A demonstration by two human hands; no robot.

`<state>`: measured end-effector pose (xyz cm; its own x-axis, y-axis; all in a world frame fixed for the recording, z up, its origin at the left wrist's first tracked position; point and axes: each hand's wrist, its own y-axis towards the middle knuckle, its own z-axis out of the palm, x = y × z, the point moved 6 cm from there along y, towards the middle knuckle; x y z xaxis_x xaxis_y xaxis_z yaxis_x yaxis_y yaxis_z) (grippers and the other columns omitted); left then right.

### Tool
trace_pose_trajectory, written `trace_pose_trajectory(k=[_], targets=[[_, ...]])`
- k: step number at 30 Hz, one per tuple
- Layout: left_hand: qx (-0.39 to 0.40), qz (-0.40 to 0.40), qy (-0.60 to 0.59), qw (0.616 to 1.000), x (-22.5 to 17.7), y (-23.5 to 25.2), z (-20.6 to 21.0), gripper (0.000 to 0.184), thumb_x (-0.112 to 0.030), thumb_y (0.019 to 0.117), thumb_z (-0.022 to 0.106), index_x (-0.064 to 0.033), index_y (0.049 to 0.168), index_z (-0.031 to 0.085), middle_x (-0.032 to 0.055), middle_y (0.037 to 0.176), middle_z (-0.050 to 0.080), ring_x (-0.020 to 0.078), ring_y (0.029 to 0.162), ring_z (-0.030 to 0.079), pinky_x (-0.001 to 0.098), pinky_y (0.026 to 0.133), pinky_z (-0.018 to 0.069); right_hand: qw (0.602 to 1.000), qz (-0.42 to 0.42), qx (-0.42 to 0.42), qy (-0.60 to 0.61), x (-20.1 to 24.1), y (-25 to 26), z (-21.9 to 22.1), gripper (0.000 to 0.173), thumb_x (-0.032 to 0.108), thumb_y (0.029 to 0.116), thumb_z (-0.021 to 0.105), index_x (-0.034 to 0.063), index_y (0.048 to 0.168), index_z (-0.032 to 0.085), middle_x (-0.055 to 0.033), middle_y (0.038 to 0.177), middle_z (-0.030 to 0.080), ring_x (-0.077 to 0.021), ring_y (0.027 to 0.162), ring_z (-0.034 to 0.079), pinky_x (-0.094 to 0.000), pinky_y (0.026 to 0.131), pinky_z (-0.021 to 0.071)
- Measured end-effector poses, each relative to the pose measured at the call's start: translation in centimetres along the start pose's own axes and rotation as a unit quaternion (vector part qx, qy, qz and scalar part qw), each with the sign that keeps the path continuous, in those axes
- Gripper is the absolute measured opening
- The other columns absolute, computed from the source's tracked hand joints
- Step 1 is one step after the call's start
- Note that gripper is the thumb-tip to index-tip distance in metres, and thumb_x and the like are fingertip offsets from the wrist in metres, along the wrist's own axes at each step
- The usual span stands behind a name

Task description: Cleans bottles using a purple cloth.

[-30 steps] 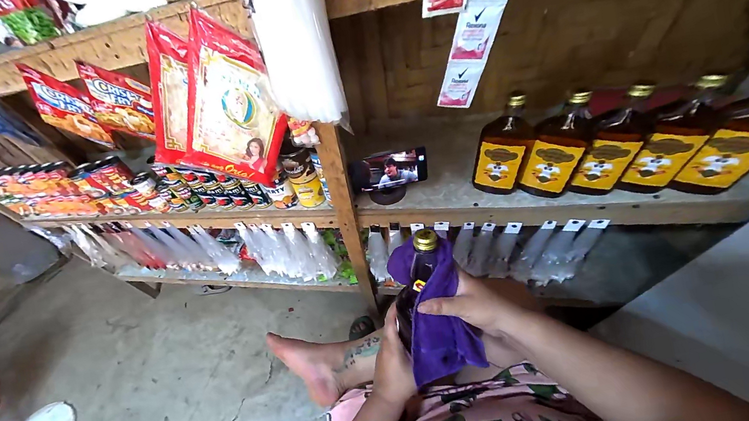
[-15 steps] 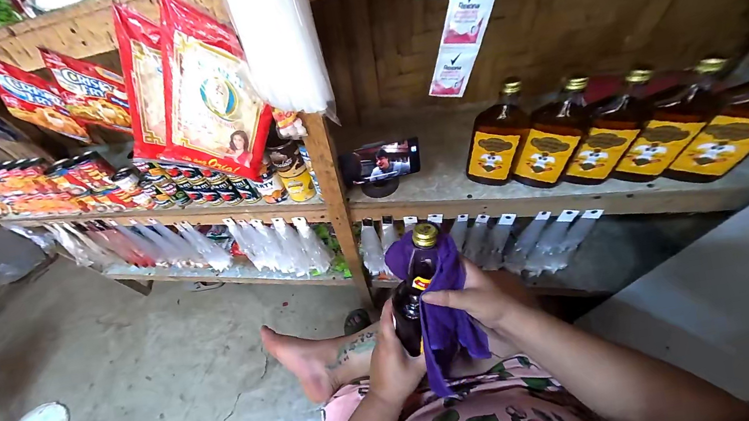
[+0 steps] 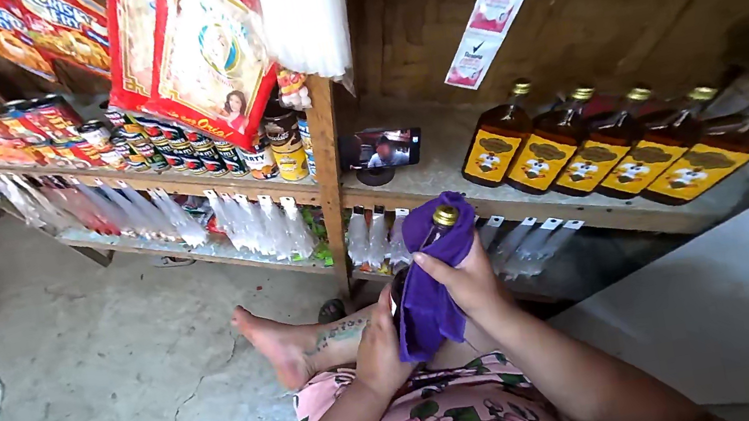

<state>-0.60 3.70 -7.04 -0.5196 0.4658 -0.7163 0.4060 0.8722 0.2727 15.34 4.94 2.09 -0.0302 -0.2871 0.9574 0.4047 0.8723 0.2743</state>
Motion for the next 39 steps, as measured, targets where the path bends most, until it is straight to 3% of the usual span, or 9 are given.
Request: trace_pose_trajectory(k=[4,8,12,15,20,24,32,36,39], targets=[[-0.024,0.081,-0.054,0.995,1.0,-0.3,0.4,0.108,-0.033,0.0732,0.088,0.0077,0.154,0.029,0.0253,0.146,0.052,0.0326,0.133,0.056,0.048,0.11,0.0485,0.998,0.006,0.007,0.06,-0.1,-0.3,0.2,0.082,0.002,0.0764,0.081,-0.004,0.143,0.034,-0.0121,0.117,0.066,-0.0129,0.105,0.069,-0.0291,0.093,0.0596],[0.022,0.082,-0.175,0.981,1.8,-0.2,0.1,0.116,-0.03,0.0657,0.092,0.0071,0.155,0.027,0.0247,0.147,0.051,0.0265,0.136,0.053,0.041,0.115,0.0441,0.989,-0.046,0.072,0.118,2.0,-1.5,0.8,0.069,-0.003,0.0738,0.08,-0.0039,0.131,0.042,-0.0056,0.108,0.07,-0.0114,0.099,0.071,-0.0299,0.091,0.061],[0.033,0.112,-0.209,0.971,0.9,0.0,-1.3,0.112,-0.031,0.0619,0.094,0.0086,0.149,0.037,0.0211,0.138,0.059,0.0196,0.128,0.059,0.0365,0.111,0.0476,0.948,-0.176,0.242,0.106,4.4,-2.7,1.7,0.06,0.012,0.0761,0.087,0.0142,0.129,0.058,0.0105,0.116,0.072,-0.0029,0.108,0.068,-0.0283,0.097,0.0581],[-0.001,0.098,-0.188,0.977,1.0,0.1,-1.8,0.106,-0.034,0.0608,0.095,0.0082,0.143,0.043,0.0198,0.132,0.063,0.0184,0.122,0.063,0.036,0.107,0.0508,0.91,-0.242,0.329,0.077,5.3,-2.4,2.6,0.056,0.019,0.0815,0.084,0.0202,0.132,0.059,0.016,0.12,0.069,0.0025,0.112,0.063,-0.0241,0.1,0.0551],[-0.003,0.031,-0.178,0.984,2.8,-0.2,-0.5,0.113,-0.029,0.0605,0.095,0.0081,0.148,0.035,0.0201,0.136,0.061,0.0213,0.125,0.062,0.0401,0.108,0.0502,0.939,-0.114,0.296,0.133,2.3,-0.9,3.4,0.061,0.01,0.0762,0.086,0.0092,0.128,0.054,0.0092,0.113,0.072,-0.0028,0.105,0.068,-0.0279,0.096,0.0584],[-0.002,0.005,-0.182,0.983,3.6,-0.4,0.3,0.113,-0.03,0.0625,0.092,0.0082,0.15,0.03,0.0202,0.137,0.06,0.0197,0.126,0.061,0.0385,0.109,0.0491,0.954,-0.064,0.268,0.118,1.0,-1.0,3.8,0.066,0.016,0.0748,0.089,0.0065,0.128,0.052,0.0065,0.109,0.072,-0.0035,0.1,0.069,-0.0276,0.093,0.0595],[-0.026,0.0,-0.143,0.989,2.6,-0.1,0.1,0.106,-0.025,0.0715,0.086,0.0119,0.151,0.026,0.0234,0.139,0.058,0.0231,0.13,0.058,0.0398,0.112,0.0459,0.985,-0.009,0.169,0.017,-0.7,-0.9,3.5,0.1,0.018,0.0682,0.093,-0.0048,0.145,0.032,-0.0084,0.123,0.063,-0.0053,0.11,0.065,-0.0234,0.099,0.0551],[-0.023,-0.02,-0.14,0.99,2.8,-0.1,0.0,0.099,-0.017,0.0764,0.081,0.0118,0.152,0.023,0.0238,0.14,0.057,0.0235,0.131,0.058,0.04,0.113,0.045,0.983,0.001,0.181,0.003,-1.9,-2.0,2.8,0.102,0.023,0.071,0.092,-0.0108,0.145,0.03,-0.011,0.125,0.062,-0.0038,0.112,0.064,-0.0212,0.1,0.0532],[-0.022,-0.037,-0.155,0.987,3.1,0.0,0.1,0.097,-0.021,0.0808,0.079,0.0098,0.153,0.021,0.0212,0.141,0.057,0.0178,0.131,0.057,0.0352,0.114,0.0444,0.973,0.031,0.22,0.061,-3.3,-2.9,1.9,0.091,0.021,0.0776,0.087,-0.0111,0.141,0.031,-0.0047,0.122,0.065,-0.0009,0.11,0.064,-0.0212,0.1,0.0538]])
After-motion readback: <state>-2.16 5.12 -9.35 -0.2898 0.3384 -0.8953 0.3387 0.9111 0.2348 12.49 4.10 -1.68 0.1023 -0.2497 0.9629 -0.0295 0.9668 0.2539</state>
